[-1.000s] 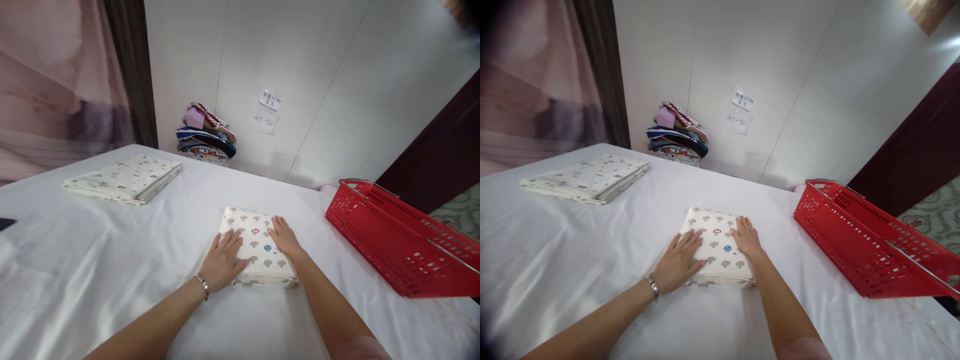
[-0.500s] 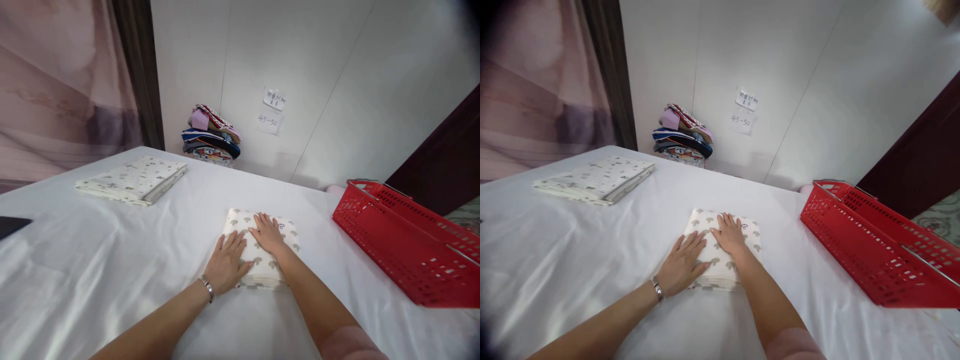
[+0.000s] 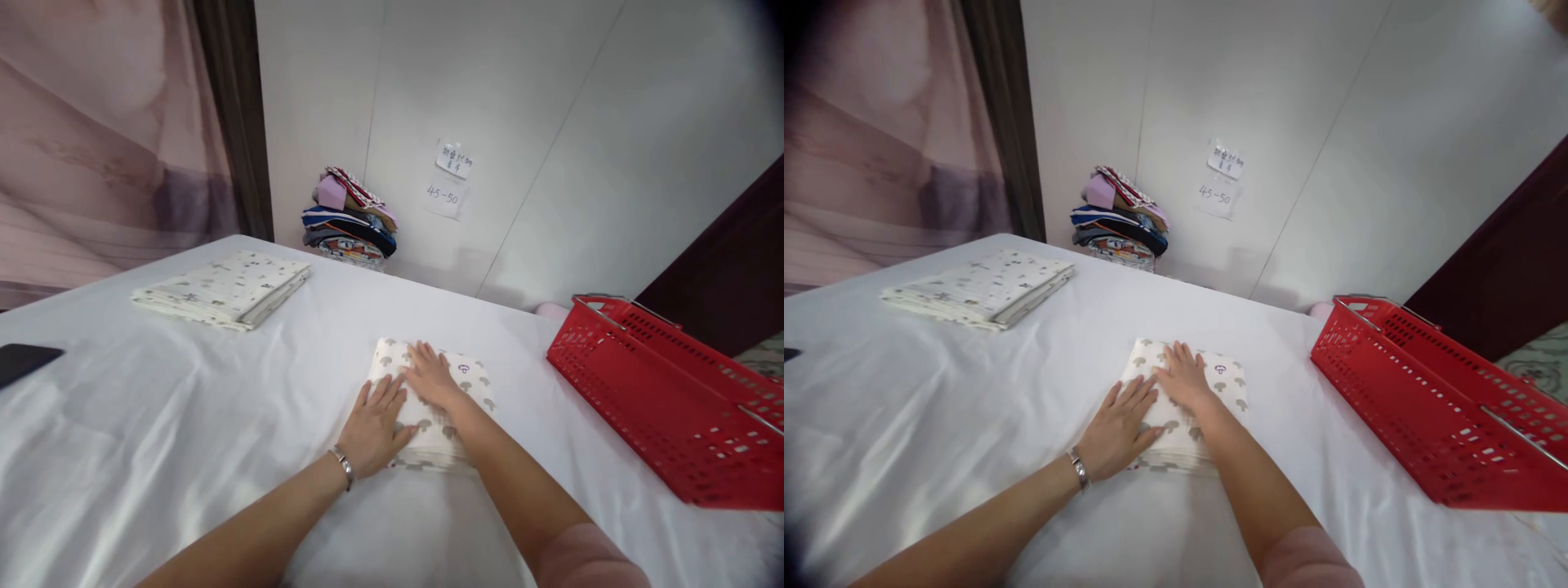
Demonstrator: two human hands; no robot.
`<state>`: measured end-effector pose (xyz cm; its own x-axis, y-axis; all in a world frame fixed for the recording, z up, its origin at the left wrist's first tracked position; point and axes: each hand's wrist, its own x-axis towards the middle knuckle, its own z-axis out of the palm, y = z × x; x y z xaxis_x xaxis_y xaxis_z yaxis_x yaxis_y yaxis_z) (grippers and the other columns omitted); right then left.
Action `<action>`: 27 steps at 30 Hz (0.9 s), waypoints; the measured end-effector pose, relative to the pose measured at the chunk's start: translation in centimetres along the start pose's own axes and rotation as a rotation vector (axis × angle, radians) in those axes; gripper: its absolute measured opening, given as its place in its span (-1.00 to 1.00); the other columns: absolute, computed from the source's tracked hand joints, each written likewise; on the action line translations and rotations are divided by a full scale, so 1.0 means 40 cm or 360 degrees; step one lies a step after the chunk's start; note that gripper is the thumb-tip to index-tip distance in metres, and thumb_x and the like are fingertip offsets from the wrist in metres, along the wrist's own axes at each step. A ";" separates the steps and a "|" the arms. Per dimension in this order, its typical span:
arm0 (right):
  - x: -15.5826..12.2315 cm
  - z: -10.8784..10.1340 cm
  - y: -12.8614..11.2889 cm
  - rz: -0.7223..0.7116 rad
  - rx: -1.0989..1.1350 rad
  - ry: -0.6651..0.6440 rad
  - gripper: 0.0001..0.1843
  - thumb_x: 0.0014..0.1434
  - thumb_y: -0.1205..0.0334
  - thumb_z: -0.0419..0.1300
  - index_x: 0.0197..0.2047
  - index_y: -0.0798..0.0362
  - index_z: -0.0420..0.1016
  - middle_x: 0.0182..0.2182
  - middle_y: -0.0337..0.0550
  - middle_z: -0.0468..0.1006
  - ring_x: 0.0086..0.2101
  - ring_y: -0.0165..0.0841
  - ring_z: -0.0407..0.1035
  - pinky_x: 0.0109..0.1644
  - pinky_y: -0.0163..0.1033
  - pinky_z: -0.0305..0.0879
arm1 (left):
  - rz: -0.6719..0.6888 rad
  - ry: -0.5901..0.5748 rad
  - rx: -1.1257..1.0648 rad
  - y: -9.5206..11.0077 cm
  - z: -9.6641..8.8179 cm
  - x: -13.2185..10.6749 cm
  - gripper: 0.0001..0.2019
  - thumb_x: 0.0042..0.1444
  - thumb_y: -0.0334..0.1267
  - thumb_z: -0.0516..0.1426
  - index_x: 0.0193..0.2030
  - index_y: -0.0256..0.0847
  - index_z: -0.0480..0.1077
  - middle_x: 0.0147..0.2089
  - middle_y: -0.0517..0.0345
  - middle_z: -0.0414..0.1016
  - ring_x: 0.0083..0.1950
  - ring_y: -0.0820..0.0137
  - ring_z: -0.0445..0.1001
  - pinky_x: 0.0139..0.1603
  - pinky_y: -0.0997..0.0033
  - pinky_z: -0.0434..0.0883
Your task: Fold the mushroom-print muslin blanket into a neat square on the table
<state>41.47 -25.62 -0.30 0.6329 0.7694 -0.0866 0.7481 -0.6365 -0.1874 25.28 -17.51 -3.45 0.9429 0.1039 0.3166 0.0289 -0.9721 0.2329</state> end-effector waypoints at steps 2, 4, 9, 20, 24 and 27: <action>-0.005 0.017 -0.011 -0.0067 -0.0053 0.0072 -0.34 0.23 -0.13 -0.25 0.31 -0.01 -0.17 0.30 -0.13 -0.20 0.26 -0.28 -0.37 0.24 0.01 -0.46 | -0.0001 -0.0018 -0.0021 0.000 0.000 0.001 -0.38 0.16 0.13 -0.18 0.23 -0.22 0.11 0.32 0.02 0.01 0.34 0.18 -0.12 0.29 -0.03 -0.13; -0.008 0.031 -0.014 -0.0084 -0.0088 0.0122 -0.34 0.23 -0.12 -0.24 0.31 0.00 -0.16 0.30 -0.12 -0.16 0.26 -0.27 -0.34 0.24 0.00 -0.44 | 0.0001 -0.0015 -0.0051 -0.001 0.001 0.002 -0.38 0.16 0.13 -0.18 0.23 -0.21 0.10 0.32 0.01 0.01 0.34 0.17 -0.11 0.29 -0.04 -0.14; -0.008 0.034 -0.011 -0.0091 -0.0101 0.0128 -0.35 0.23 -0.11 -0.23 0.31 0.00 -0.15 0.30 -0.12 -0.15 0.25 -0.27 -0.31 0.24 0.01 -0.41 | 0.0006 0.0028 -0.0084 0.000 0.001 0.002 -0.40 0.15 0.12 -0.15 0.22 -0.20 0.13 0.31 0.00 0.04 0.33 0.15 -0.09 0.29 -0.04 -0.13; -0.154 0.012 0.004 -0.0080 0.0006 0.0000 -0.44 0.25 0.03 -0.21 0.28 0.00 -0.04 0.30 -0.19 -0.15 0.26 -0.32 -0.31 0.26 -0.05 -0.35 | -0.0008 0.0007 -0.0111 0.003 -0.006 0.001 -0.45 0.15 0.09 -0.11 0.18 -0.17 0.18 0.30 0.05 0.06 0.34 0.18 -0.09 0.28 -0.04 -0.11; -0.247 0.022 0.027 0.0114 -0.0075 0.0113 -0.48 0.24 0.04 -0.17 0.24 -0.06 0.08 0.27 -0.20 -0.01 0.24 -0.27 -0.20 0.25 0.01 -0.36 | -0.0025 0.0014 -0.0139 0.004 -0.011 0.001 -0.46 0.14 0.09 -0.10 0.15 -0.19 0.21 0.28 0.02 0.10 0.33 0.17 -0.08 0.28 -0.05 -0.11; -0.302 0.036 0.060 0.0281 -0.0141 0.0260 -0.50 0.23 0.01 -0.16 0.18 -0.07 0.18 0.23 -0.18 0.08 0.23 -0.25 -0.14 0.25 0.08 -0.39 | -0.0031 0.0004 -0.0165 0.002 -0.011 0.002 -0.45 0.14 0.10 -0.12 0.15 -0.19 0.20 0.29 0.03 0.09 0.33 0.17 -0.09 0.28 -0.05 -0.11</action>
<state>35.34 -36.36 -1.10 0.7737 0.6315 0.0502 0.6331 -0.7680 -0.0964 25.21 -17.49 -3.02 0.9416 0.1234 0.3133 0.0127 -0.9428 0.3331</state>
